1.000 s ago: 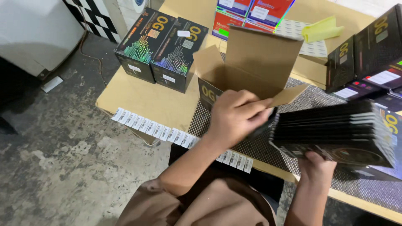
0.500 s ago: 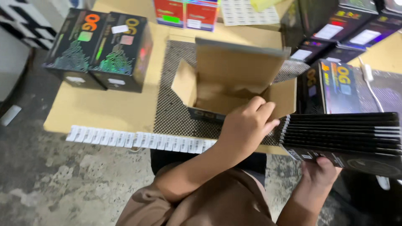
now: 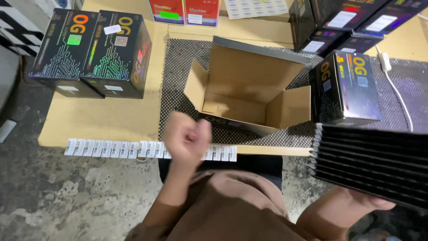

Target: The person removes protective film from phone screen components and places a stack of them into a cardboard box.

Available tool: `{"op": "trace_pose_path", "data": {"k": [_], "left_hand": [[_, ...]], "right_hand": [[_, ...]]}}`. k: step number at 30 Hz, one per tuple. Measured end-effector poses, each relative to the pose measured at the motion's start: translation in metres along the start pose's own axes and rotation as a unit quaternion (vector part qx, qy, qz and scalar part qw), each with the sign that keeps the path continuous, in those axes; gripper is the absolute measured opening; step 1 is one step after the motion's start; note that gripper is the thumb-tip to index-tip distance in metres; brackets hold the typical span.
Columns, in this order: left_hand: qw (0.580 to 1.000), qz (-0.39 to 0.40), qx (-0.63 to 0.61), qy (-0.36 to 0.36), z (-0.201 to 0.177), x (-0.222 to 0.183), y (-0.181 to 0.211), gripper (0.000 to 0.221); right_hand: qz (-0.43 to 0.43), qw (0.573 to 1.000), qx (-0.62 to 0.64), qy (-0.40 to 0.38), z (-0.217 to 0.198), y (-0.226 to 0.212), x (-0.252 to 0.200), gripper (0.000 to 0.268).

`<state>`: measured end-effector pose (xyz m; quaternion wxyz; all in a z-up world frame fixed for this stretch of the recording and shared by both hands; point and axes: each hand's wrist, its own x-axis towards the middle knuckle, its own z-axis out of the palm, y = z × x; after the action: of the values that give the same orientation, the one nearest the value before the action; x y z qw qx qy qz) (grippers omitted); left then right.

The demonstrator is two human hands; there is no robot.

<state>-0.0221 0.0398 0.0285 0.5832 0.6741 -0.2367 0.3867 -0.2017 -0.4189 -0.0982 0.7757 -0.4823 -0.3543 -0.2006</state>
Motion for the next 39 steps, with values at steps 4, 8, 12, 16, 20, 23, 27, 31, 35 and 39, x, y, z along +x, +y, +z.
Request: {"op": "trace_pose_path", "data": {"k": [4,8,12,16,20,23,27,31,35,39], "left_hand": [[0.972,-0.23,-0.054,-0.007,-0.011,0.01,-0.026,0.05],[0.904,-0.385,-0.012,-0.187,-0.002,0.029,-0.02,0.07],[0.912,-0.382,-0.044,-0.146,0.008,0.015,-0.027,0.041],[0.937,-0.329,-0.075,-0.091,0.004,0.007,-0.015,0.034],[0.931,-0.349,-0.082,-0.072,-0.004,0.01,0.005,0.036],[0.946,-0.307,-0.082,-0.068,-0.007,0.007,0.009,0.049],[0.949,-0.301,-0.079,-0.058,-0.005,0.0,0.013,0.052],[0.952,-0.282,-0.108,-0.054,-0.002,0.004,0.02,0.056],[0.94,-0.322,-0.104,-0.03,-0.002,0.002,0.018,0.053],[0.95,-0.293,-0.099,-0.035,-0.001,-0.006,0.014,0.046]], "right_hand": [[-0.008,0.863,-0.294,0.41,-0.1,0.014,-0.03,0.059],[0.264,0.819,-0.505,-0.069,0.033,0.005,0.092,0.022],[-0.035,0.777,-0.559,-0.288,0.158,0.03,0.23,0.027],[0.27,0.823,-0.483,-0.13,0.212,0.041,0.278,0.06],[0.162,0.791,-0.576,-0.126,0.223,0.046,0.296,0.09],[0.257,0.753,-0.589,-0.143,0.227,0.05,0.308,0.094],[0.312,0.675,-0.626,-0.236,0.219,0.063,0.314,0.096],[0.337,0.625,-0.65,-0.272,0.217,0.074,0.318,0.102],[0.353,0.601,-0.65,-0.303,0.215,0.077,0.323,0.105],[0.319,0.562,-0.685,-0.337,0.213,0.084,0.321,0.107]]}}
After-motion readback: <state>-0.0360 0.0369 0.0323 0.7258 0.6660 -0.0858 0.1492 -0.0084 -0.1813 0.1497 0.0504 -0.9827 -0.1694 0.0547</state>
